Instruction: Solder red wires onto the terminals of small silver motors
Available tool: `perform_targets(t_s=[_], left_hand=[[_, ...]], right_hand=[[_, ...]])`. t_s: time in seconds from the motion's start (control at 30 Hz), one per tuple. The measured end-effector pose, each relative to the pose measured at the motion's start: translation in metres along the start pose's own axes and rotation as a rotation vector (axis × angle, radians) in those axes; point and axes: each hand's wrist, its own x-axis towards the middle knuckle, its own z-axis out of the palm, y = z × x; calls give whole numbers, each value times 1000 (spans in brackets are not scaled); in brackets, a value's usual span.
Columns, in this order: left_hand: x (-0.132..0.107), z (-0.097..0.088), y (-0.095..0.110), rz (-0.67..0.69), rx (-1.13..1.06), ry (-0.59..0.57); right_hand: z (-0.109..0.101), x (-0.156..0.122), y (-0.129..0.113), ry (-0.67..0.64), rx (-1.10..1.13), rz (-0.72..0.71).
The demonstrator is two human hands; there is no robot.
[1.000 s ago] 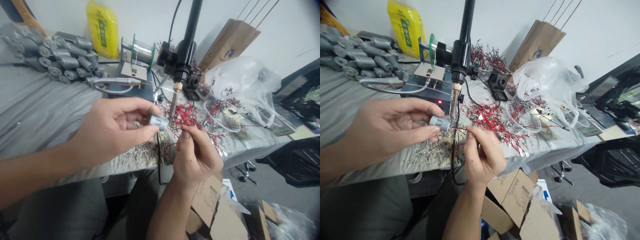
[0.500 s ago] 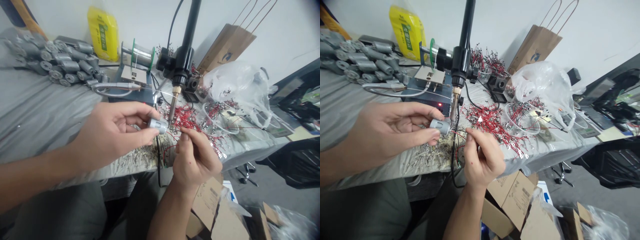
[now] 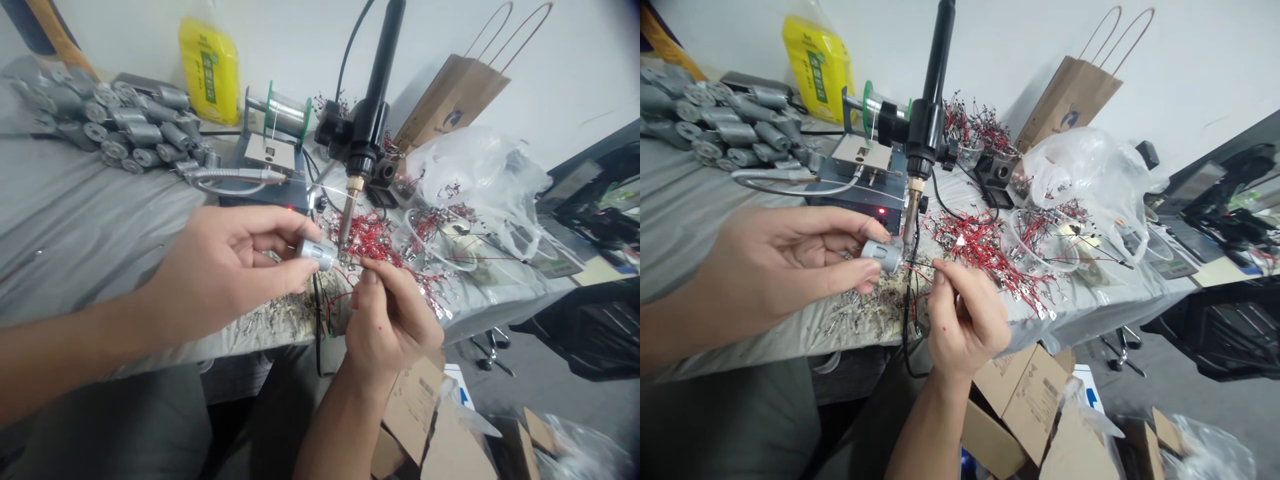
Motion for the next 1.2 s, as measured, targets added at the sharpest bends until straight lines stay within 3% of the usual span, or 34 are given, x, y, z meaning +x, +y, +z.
perform_targets(t_s=[0.8,1.2], left_hand=[[0,-1,1,-4,87,15],[-1,-3,-3,-9,111,14]], right_hand=[[2,0,1,25,-4,4],[-2,0,2,-25,-53,34]])
